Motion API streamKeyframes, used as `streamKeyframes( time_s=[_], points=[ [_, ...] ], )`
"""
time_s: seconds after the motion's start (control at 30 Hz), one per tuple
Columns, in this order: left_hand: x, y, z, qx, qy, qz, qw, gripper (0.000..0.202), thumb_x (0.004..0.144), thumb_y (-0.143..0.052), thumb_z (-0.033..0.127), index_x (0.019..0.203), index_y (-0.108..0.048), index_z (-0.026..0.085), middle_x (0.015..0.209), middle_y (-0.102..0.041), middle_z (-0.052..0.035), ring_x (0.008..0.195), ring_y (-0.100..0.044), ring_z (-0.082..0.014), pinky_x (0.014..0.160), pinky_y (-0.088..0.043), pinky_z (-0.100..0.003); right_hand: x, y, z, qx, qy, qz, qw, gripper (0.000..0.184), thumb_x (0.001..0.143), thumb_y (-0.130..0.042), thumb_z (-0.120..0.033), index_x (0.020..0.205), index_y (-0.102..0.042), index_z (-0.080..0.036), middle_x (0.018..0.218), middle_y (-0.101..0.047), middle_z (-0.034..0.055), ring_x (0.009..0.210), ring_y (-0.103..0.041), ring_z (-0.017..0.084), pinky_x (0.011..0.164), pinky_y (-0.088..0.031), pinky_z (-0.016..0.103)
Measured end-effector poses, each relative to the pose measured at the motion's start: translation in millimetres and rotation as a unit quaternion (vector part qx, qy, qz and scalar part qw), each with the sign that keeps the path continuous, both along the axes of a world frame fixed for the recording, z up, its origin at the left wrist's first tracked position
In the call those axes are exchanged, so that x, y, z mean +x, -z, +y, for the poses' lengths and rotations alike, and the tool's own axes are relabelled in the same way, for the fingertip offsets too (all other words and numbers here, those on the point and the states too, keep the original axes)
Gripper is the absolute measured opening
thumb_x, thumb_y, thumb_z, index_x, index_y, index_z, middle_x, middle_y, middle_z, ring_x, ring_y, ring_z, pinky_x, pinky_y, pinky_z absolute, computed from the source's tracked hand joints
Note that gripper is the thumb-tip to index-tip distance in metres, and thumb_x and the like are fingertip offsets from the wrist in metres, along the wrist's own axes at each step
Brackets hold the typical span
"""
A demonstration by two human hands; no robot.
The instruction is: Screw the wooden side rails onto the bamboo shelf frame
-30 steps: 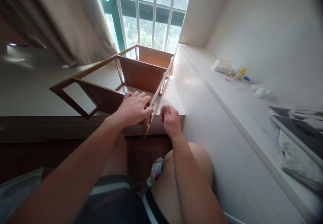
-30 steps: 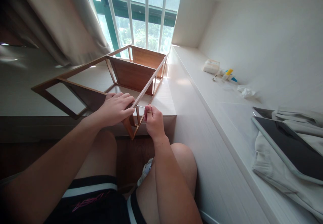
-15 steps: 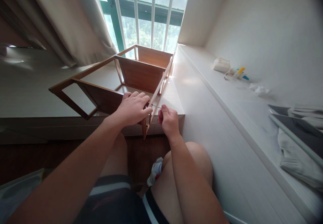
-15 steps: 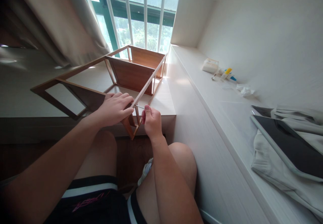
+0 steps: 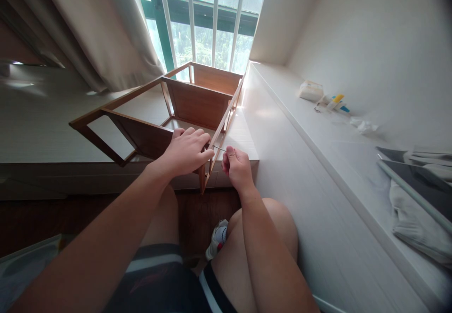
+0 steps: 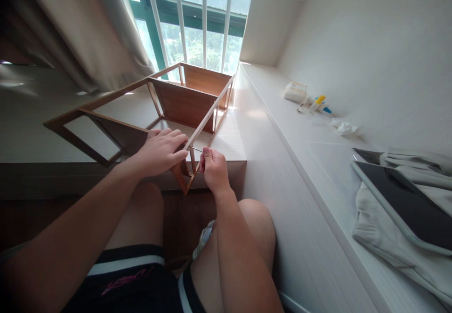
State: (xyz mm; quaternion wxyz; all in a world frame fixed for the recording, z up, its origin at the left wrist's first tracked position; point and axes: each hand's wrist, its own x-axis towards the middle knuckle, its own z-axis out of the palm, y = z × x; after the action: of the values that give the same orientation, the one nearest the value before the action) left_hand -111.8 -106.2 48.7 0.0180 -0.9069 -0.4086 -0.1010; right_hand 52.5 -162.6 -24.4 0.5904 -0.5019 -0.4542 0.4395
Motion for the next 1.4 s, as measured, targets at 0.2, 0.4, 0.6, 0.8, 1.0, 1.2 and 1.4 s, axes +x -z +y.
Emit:
streamKeyframes(
  time_s=[0.2,0.4,0.6,0.8,1.0,1.2,1.4],
  points=[
    [-0.1,-0.1,0.2,0.003,0.003,0.000,1.000,0.026,0.091,-0.038,0.043,0.090,-0.055,0.024,0.097,-0.063,-0.0057,0.099,-0.055,-0.0275,0.089,-0.031,-0.047,6.1,-2.5,-3.2,0.068,0.030,-0.129,0.989,0.049,0.099,-0.041,-0.057,0.066,-0.048,-0.022,0.056,-0.051,-0.0024,0.052,-0.045,0.013,0.056,-0.036,0.026],
    [0.0,-0.2,0.0,0.001,-0.002,0.000,1.000,0.024,0.090,-0.040,0.043,0.090,-0.055,0.024,0.098,-0.064,-0.0060,0.099,-0.056,-0.0281,0.089,-0.031,-0.047,5.4,-3.3,-4.5,0.080,0.056,-0.175,0.980,0.050,0.100,-0.040,-0.057,0.067,-0.051,-0.022,0.059,-0.052,-0.0018,0.055,-0.047,0.013,0.058,-0.037,0.026],
    [0.7,-1.1,-0.3,-0.003,-0.001,0.003,1.000,0.025,0.091,-0.039,0.042,0.091,-0.055,0.023,0.097,-0.063,-0.0055,0.099,-0.056,-0.0275,0.089,-0.031,-0.047,-1.5,1.6,-1.6,0.038,0.053,-0.080,0.995,0.053,0.097,-0.042,-0.062,0.064,-0.052,-0.021,0.053,-0.052,-0.0014,0.049,-0.047,0.012,0.052,-0.037,0.026],
    [0.2,-0.4,0.0,0.003,0.001,0.006,1.000,0.024,0.091,-0.039,0.042,0.089,-0.054,0.023,0.098,-0.063,-0.0053,0.099,-0.056,-0.0271,0.088,-0.031,-0.047,-8.2,-0.1,0.0,0.003,0.024,0.056,0.998,0.052,0.093,-0.050,-0.061,0.058,-0.047,-0.021,0.042,-0.044,-0.0038,0.038,-0.040,0.010,0.041,-0.031,0.025],
    [0.6,-0.9,0.8,0.004,-0.003,0.009,1.000,0.024,0.091,-0.039,0.042,0.090,-0.054,0.023,0.098,-0.063,-0.0054,0.100,-0.055,-0.0272,0.088,-0.031,-0.047,-9.3,1.9,0.8,-0.043,-0.015,0.131,0.990,0.051,0.093,-0.051,-0.058,0.057,-0.047,-0.021,0.035,-0.043,-0.0045,0.030,-0.031,0.009,0.034,-0.017,0.024],
    [1.2,-0.5,0.6,0.003,-0.002,0.013,1.000,0.025,0.091,-0.039,0.042,0.091,-0.054,0.023,0.099,-0.062,-0.0053,0.100,-0.056,-0.0272,0.088,-0.031,-0.046,-6.8,4.2,2.2,-0.019,-0.011,0.096,0.995,0.050,0.094,-0.050,-0.058,0.060,-0.046,-0.021,0.039,-0.044,-0.0050,0.034,-0.034,0.009,0.038,-0.023,0.023],
    [0.4,0.7,2.0,0.004,0.002,0.007,1.000,0.025,0.091,-0.039,0.042,0.092,-0.055,0.023,0.097,-0.061,-0.0043,0.100,-0.055,-0.0268,0.088,-0.031,-0.047,1.0,0.4,-1.9,0.053,0.043,-0.097,0.993,0.049,0.098,-0.043,-0.058,0.066,-0.048,-0.021,0.054,-0.051,-0.0026,0.050,-0.046,0.011,0.052,-0.036,0.024]
  ],
)
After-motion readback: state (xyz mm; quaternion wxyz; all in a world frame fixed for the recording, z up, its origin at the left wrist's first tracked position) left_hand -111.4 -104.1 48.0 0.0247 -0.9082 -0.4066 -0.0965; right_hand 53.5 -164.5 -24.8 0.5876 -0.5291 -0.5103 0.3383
